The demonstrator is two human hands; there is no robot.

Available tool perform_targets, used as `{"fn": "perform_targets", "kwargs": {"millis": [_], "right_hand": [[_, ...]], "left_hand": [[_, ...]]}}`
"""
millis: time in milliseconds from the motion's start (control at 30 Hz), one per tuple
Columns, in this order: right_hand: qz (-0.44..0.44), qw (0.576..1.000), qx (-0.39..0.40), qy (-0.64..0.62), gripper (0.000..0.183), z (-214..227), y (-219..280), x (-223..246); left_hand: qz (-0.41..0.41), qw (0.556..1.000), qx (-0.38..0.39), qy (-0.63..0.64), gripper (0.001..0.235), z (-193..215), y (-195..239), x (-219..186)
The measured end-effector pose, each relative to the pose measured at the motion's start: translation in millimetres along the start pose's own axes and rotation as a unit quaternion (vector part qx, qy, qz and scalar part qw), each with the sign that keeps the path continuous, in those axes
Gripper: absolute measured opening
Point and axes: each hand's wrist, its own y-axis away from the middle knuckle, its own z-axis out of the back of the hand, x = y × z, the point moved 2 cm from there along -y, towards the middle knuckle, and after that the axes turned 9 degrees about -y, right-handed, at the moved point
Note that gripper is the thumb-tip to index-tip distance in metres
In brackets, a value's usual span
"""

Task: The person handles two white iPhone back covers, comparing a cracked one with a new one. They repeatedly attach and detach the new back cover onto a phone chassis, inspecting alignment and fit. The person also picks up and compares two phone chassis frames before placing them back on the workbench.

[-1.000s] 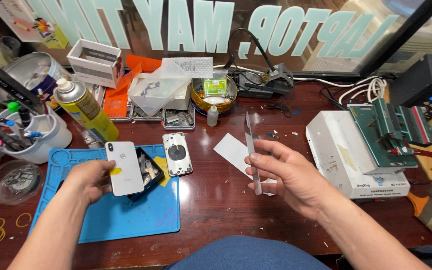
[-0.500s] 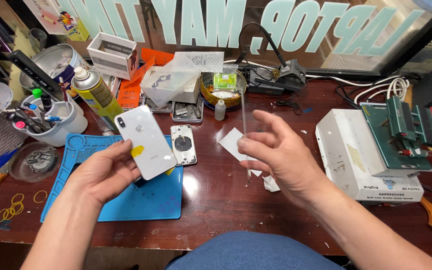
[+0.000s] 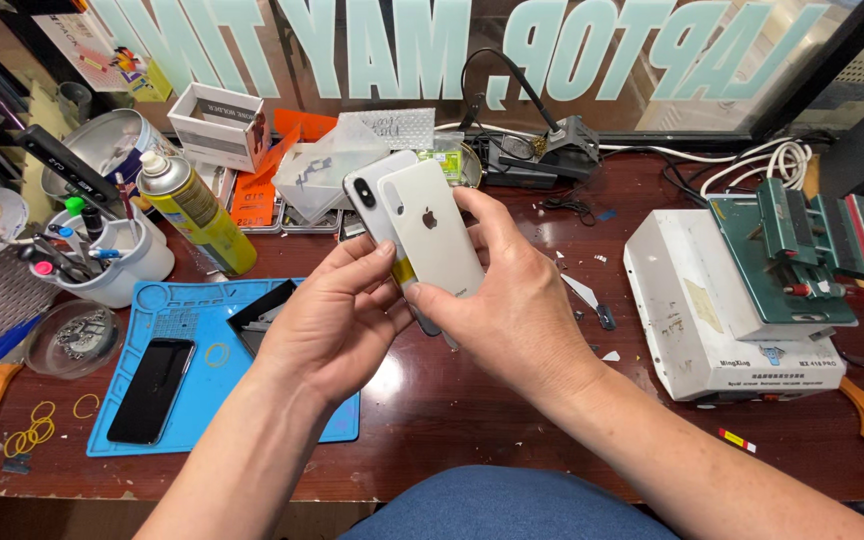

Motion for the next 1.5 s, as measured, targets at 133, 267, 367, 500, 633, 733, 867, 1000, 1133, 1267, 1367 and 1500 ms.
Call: {"fn": "perform_targets", "kwargs": {"millis": [133, 267, 367, 500, 633, 733, 867, 1000, 1133, 1267, 1367, 1500], "right_hand": [[0.005, 1.0, 0.001, 0.0, 0.085, 3.4, 3.0, -3.7], [-0.002, 1.0, 0.01, -0.016, 0.088, 6.3, 3.7, -8.2], [-0.035, 0.994, 0.032, -0.095, 0.09, 10.7, 3.6, -13.0], [-0.068, 0.98, 0.044, -0.184, 0.093, 13.7, 1.4, -18.4], [-0.053, 0.985, 0.068, -0.152, 0.096, 11.8, 1.6, -21.1], [-0.059, 0.98, 0.079, -0.171, 0.098, 10.1, 1.5, -22.4], [-0.068, 0.97, 0.093, -0.215, 0.096, 8.5, 5.4, -23.7], [-0.071, 0.958, 0.102, -0.258, 0.091, 10.9, 6.5, -21.5], [-0.073, 0.958, 0.121, -0.248, 0.091, 18.8, 6.8, -15.7], [-0.052, 0.961, 0.141, -0.233, 0.087, 22.0, 9.8, -10.3], [-0.019, 0.955, 0.146, -0.259, 0.089, 22.3, 11.4, -10.6], [0.022, 0.961, 0.15, -0.231, 0.096, 27.4, 9.8, -16.0]], "left_hand": [[-0.012, 0.998, 0.057, 0.015, 0.03, -11.8, 0.5, 1.2], [0.009, 0.999, 0.031, -0.013, 0.03, -14.4, 4.2, 2.4], [0.01, 0.999, 0.039, -0.002, 0.027, -15.4, 4.6, 2.4], [0.002, 0.998, 0.056, -0.005, 0.025, -10.8, 5.0, -2.7], [0.014, 0.998, 0.05, -0.027, 0.023, -5.7, 1.3, -4.3], [0.002, 0.998, 0.045, -0.04, 0.021, -2.5, 0.4, -1.9], [-0.015, 0.998, 0.044, -0.052, 0.023, -6.0, 1.8, 3.1], [-0.053, 0.985, 0.011, -0.164, 0.042, -13.5, 8.7, -2.4], [-0.078, 0.968, 0.141, -0.193, 0.075, -21.0, 14.1, -19.8], [-0.05, 0.959, 0.235, -0.149, 0.081, -24.0, 17.3, -25.8], [-0.061, 0.957, 0.234, -0.161, 0.08, -23.6, 18.1, -28.6], [-0.112, 0.943, 0.218, -0.224, 0.082, -25.0, 18.1, -33.4]]}}
